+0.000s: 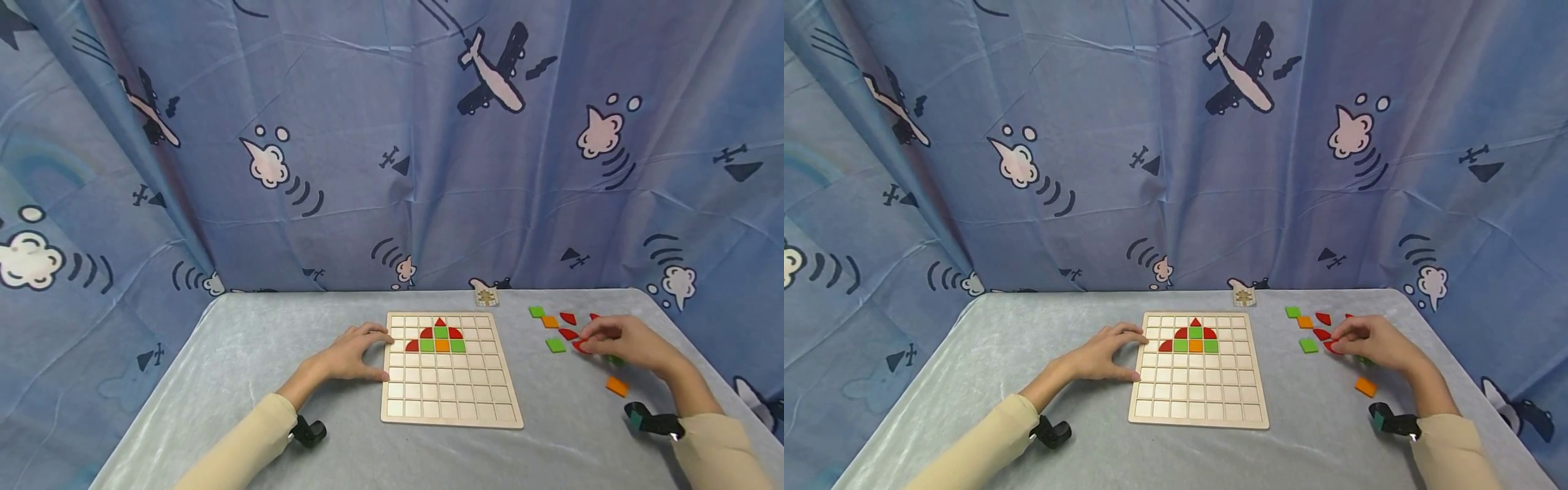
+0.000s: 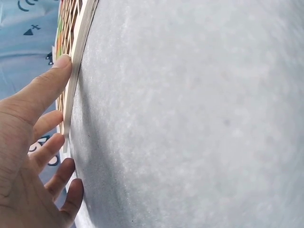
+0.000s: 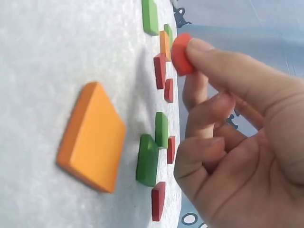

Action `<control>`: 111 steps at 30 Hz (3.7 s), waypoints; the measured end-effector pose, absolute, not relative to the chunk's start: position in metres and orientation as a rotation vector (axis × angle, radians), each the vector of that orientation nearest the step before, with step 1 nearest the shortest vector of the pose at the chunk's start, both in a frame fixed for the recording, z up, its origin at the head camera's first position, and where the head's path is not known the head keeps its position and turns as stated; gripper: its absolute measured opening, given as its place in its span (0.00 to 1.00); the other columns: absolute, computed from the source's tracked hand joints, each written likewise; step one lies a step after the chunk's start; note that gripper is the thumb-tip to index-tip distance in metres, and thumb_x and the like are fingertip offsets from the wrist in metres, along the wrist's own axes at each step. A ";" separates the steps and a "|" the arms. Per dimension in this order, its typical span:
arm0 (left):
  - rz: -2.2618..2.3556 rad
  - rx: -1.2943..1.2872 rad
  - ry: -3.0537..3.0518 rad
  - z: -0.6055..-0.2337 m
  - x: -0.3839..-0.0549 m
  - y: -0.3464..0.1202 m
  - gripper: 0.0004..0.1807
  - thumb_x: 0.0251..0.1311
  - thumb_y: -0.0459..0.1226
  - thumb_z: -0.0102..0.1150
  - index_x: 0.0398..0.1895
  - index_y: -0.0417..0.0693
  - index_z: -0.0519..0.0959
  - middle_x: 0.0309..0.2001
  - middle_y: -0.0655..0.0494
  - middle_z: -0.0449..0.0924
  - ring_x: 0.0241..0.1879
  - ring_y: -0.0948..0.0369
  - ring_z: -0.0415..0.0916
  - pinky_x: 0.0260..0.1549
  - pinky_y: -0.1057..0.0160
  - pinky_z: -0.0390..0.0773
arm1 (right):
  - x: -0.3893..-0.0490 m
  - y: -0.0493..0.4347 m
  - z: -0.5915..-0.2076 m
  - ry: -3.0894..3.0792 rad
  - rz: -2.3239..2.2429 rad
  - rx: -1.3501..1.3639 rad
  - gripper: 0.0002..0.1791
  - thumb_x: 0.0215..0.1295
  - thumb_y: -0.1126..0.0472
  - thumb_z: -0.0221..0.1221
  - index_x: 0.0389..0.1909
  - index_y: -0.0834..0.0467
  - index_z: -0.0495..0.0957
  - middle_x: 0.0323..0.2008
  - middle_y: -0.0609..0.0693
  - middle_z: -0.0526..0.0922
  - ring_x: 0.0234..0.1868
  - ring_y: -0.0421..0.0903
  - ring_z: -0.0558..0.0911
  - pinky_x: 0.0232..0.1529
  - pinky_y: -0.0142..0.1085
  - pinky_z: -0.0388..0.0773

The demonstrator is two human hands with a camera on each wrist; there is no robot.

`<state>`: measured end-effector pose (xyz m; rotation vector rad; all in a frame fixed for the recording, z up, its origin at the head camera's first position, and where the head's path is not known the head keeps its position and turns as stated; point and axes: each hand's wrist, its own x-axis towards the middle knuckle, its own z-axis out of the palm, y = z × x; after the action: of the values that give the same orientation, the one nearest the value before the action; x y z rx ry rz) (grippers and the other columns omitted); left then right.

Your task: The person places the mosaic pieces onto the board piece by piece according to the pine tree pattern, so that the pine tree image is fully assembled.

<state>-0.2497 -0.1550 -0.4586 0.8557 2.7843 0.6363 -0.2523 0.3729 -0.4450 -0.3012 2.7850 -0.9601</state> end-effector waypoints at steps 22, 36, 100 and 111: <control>0.630 0.866 2.791 -0.459 -0.251 -0.156 0.37 0.52 0.56 0.71 0.66 0.61 0.72 0.71 0.58 0.64 0.68 0.51 0.62 0.66 0.42 0.64 | -0.252 0.330 -0.435 2.762 -1.139 -0.429 0.14 0.66 0.54 0.63 0.43 0.59 0.77 0.43 0.54 0.82 0.40 0.40 0.81 0.37 0.34 0.80; 0.628 0.842 2.780 -0.456 -0.253 -0.155 0.37 0.52 0.56 0.71 0.66 0.61 0.72 0.71 0.59 0.64 0.68 0.51 0.62 0.64 0.41 0.65 | -0.257 0.309 -0.434 2.599 -1.243 -0.537 0.16 0.66 0.58 0.63 0.49 0.65 0.77 0.42 0.58 0.85 0.37 0.37 0.82 0.38 0.36 0.83; 0.614 0.825 2.783 -0.454 -0.255 -0.154 0.37 0.52 0.56 0.70 0.67 0.62 0.72 0.72 0.59 0.63 0.68 0.52 0.62 0.65 0.42 0.64 | -0.293 0.218 -0.445 2.512 -1.230 -0.768 0.12 0.61 0.61 0.68 0.43 0.61 0.81 0.37 0.56 0.88 0.36 0.43 0.84 0.39 0.29 0.80; 0.616 0.822 2.780 -0.456 -0.255 -0.154 0.37 0.52 0.57 0.70 0.67 0.62 0.72 0.71 0.59 0.63 0.68 0.51 0.62 0.66 0.41 0.64 | -0.293 0.207 -0.445 2.611 -1.086 -0.826 0.07 0.58 0.65 0.68 0.38 0.61 0.83 0.36 0.55 0.87 0.35 0.44 0.82 0.35 0.32 0.79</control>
<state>-0.2552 -0.1542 -0.4559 0.8215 2.7800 0.6162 -0.2928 0.2074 -0.4453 -0.8259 2.6111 -1.0858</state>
